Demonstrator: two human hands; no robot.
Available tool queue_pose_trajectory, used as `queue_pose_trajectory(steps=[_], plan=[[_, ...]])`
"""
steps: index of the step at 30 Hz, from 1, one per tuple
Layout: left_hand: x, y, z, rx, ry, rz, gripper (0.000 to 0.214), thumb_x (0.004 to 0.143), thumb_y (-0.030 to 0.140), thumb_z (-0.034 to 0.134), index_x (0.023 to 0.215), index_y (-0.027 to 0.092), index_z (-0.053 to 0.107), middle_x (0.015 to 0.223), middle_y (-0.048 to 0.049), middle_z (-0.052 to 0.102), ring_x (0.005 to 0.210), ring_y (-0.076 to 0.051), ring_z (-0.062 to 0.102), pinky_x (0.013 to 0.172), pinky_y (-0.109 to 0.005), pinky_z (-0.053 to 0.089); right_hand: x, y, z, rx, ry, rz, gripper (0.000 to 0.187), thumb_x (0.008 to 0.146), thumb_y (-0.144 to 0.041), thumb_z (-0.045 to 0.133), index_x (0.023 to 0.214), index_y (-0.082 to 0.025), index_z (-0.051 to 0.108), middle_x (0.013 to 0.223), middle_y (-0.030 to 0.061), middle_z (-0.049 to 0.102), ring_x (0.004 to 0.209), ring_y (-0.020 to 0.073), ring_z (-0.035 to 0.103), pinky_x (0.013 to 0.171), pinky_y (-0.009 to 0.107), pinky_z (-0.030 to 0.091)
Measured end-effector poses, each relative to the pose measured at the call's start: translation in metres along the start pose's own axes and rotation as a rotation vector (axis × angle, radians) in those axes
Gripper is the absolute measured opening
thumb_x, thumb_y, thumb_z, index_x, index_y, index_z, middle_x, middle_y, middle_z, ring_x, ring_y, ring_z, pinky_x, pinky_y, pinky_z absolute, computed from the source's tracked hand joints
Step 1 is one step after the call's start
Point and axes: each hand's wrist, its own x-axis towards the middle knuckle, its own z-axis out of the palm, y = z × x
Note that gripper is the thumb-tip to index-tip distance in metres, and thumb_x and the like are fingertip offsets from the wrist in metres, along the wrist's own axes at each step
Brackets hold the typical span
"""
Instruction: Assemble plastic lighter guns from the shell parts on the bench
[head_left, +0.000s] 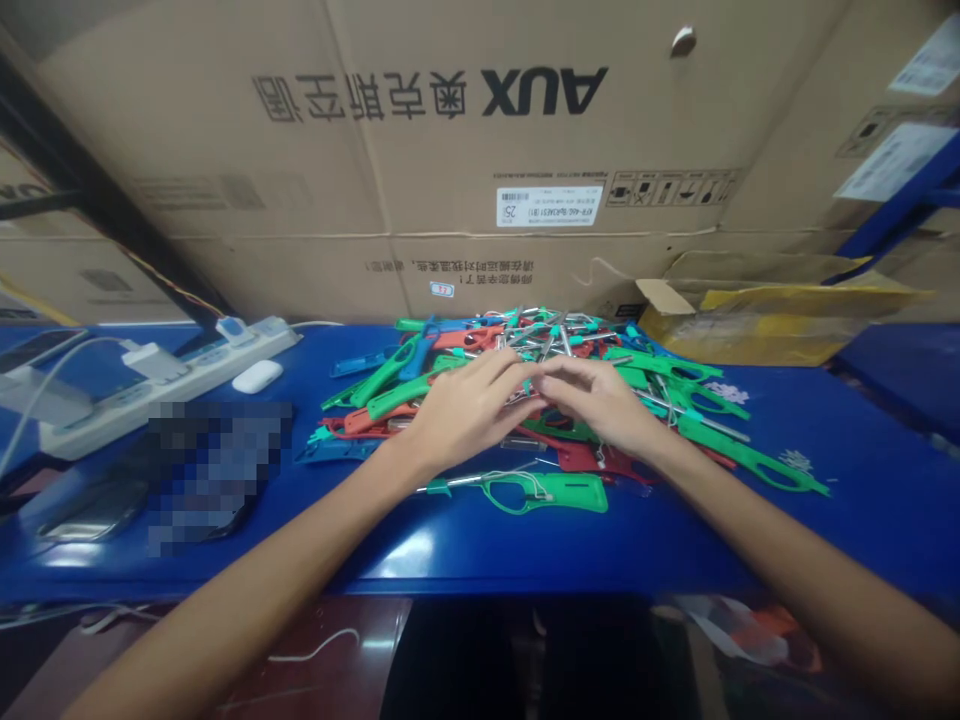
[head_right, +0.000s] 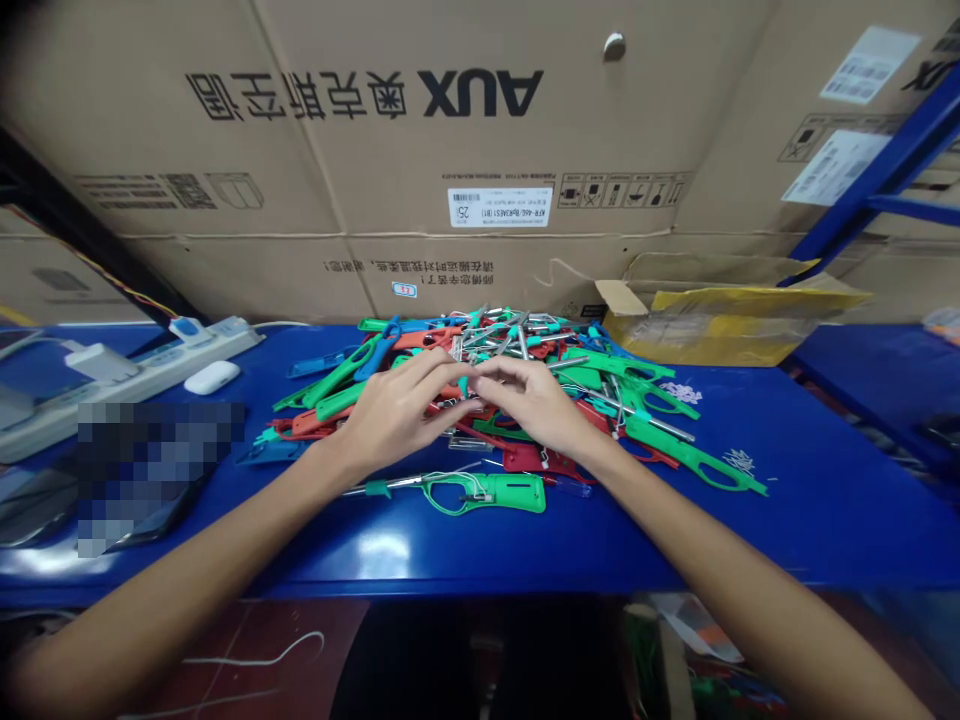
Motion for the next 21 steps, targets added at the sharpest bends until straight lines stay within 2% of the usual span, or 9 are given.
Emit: queue_pose_trajectory(steps=[3,5,9,13,15,17,21], plan=[[0.001,0.001,-0.005,-0.043,-0.067,0.02,0.03,0.105,0.029,0.048,0.134,0.02,0.055,0.114,-0.0094,0.069,0.099,-0.021,0.07,0.068,-0.028,0.054,-0.001,-0.001,-0.003,-0.032,-0.055,-0.044,0.025,0.092,-0.045,0.065,0.098,-0.021,0.069,0.081,-0.0004,0.062,0.07,0.0131,0.051,0.063,0.028,0.039],[0.001,0.001,-0.008,-0.092,-0.125,0.033,0.028,0.105,0.025,0.045,0.131,0.019,0.054,0.114,-0.0091,0.07,0.1,-0.021,0.07,0.069,-0.029,0.054,-0.002,0.001,-0.006,-0.059,-0.121,-0.058,0.027,0.092,-0.047,0.066,0.097,-0.021,0.068,0.085,0.0006,0.065,0.075,0.0144,0.054,0.067,0.029,0.042],[0.0,-0.004,-0.013,-0.176,-0.201,-0.006,0.024,0.107,0.028,0.044,0.124,0.018,0.057,0.101,-0.0065,0.074,0.084,-0.018,0.071,0.066,-0.029,0.053,-0.005,0.0,-0.013,-0.136,-0.2,-0.016,0.031,0.093,-0.052,0.065,0.09,-0.021,0.065,0.075,-0.0023,0.061,0.065,0.0123,0.051,0.06,0.027,0.039],[0.0,-0.018,-0.023,-0.08,-0.281,0.041,0.029,0.107,0.023,0.043,0.124,0.02,0.066,0.106,-0.007,0.076,0.09,-0.021,0.073,0.07,-0.032,0.053,-0.01,-0.009,-0.023,-0.263,-0.466,0.104,0.033,0.09,-0.052,0.069,0.095,-0.02,0.07,0.067,-0.0032,0.063,0.058,0.0112,0.051,0.055,0.026,0.036],[0.0,-0.024,-0.028,-0.084,-0.32,0.083,0.03,0.106,0.022,0.045,0.118,0.023,0.072,0.106,-0.0051,0.078,0.093,-0.021,0.074,0.071,-0.032,0.053,-0.013,-0.012,-0.026,-0.349,-0.581,0.136,0.036,0.087,-0.055,0.071,0.087,-0.019,0.072,0.06,-0.0045,0.059,0.053,0.0104,0.049,0.051,0.025,0.033],[-0.001,-0.026,-0.033,-0.182,-0.328,0.086,0.025,0.105,0.027,0.052,0.114,0.026,0.075,0.108,-0.0031,0.079,0.096,-0.02,0.074,0.075,-0.031,0.054,-0.015,-0.013,-0.026,-0.392,-0.634,0.152,0.041,0.085,-0.06,0.072,0.078,-0.02,0.069,0.057,-0.0053,0.056,0.051,0.01,0.048,0.05,0.025,0.031],[-0.001,-0.017,-0.037,-0.424,-0.397,0.1,0.02,0.102,0.033,0.06,0.114,0.031,0.076,0.104,-0.001,0.079,0.096,-0.017,0.073,0.079,-0.029,0.053,-0.017,-0.011,-0.02,-0.478,-0.65,0.147,0.045,0.084,-0.064,0.071,0.075,-0.021,0.065,0.059,-0.0051,0.057,0.053,0.0105,0.051,0.052,0.025,0.032]])
